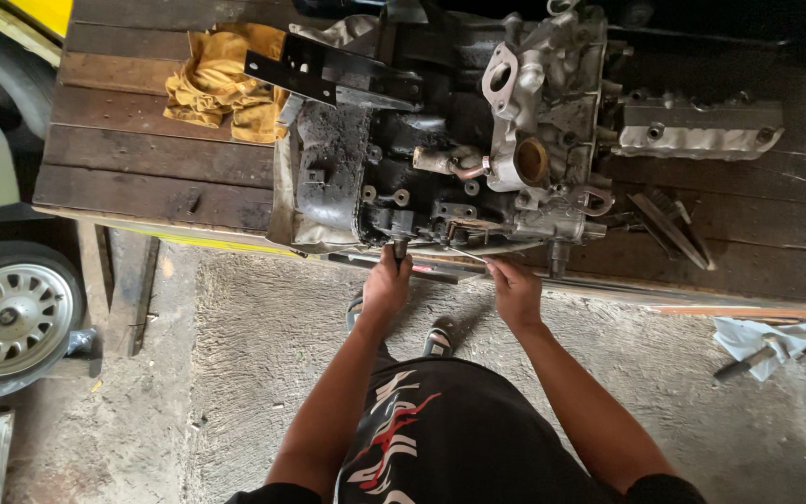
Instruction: The person uses a wrench to tighten bolts on a disassembled engine block resting on a wooden workbench. The hands repeatedly turn the wrench on fasteners near the engine's lower section while maintaining a steady grip.
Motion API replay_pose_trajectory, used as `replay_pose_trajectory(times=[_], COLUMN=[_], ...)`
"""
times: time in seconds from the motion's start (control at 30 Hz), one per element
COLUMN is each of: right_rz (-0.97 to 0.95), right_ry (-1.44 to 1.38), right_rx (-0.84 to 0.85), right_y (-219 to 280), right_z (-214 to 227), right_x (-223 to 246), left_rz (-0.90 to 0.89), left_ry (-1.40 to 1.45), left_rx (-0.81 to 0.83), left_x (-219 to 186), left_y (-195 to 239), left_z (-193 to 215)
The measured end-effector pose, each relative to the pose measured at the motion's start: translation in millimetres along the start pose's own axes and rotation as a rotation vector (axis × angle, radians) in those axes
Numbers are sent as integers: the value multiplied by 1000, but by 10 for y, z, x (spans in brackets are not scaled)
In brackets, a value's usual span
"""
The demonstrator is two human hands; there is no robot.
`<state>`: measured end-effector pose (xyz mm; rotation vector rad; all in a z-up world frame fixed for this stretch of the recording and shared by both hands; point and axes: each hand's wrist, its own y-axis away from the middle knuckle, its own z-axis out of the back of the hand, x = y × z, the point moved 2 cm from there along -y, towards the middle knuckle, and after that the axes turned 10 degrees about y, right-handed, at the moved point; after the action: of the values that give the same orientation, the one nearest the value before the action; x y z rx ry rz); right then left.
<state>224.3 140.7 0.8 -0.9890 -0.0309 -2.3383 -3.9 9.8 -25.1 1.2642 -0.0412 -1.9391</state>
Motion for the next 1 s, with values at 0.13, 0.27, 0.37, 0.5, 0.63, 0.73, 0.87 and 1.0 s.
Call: replay_pose_trajectory(times=[0.13,0.27,0.37,0.5,0.63,0.73,0.87,1.0], right_rz=[59,114,117,66,-42,38,206,401], right_ry=[15,205,213,-46,-269,-292,-92,102], right_rx=[-36,44,13,-25,21,0,68,97], right_y=[-104,-115,-138,-147,-253,-314,-394,-268], right_z=[-37,-83,-31,160,89,-34,-175,-170], right_x=[-106,-263,-216,56,347,542,710,861], left_rz=[-55,-101,-80,-49,-45,37,52,-62], left_ry=[-13,13,9,26,4,-9,-14,-21], left_rx=[-45,-71,-62,-41,-2,83,117,23], left_x=[72,94,58,22,-60,-112,-106,-35], left_y=[-7,-6,2,38,53,54,37,30], left_z=[-31,-48,-19,-6,43,60,51,28])
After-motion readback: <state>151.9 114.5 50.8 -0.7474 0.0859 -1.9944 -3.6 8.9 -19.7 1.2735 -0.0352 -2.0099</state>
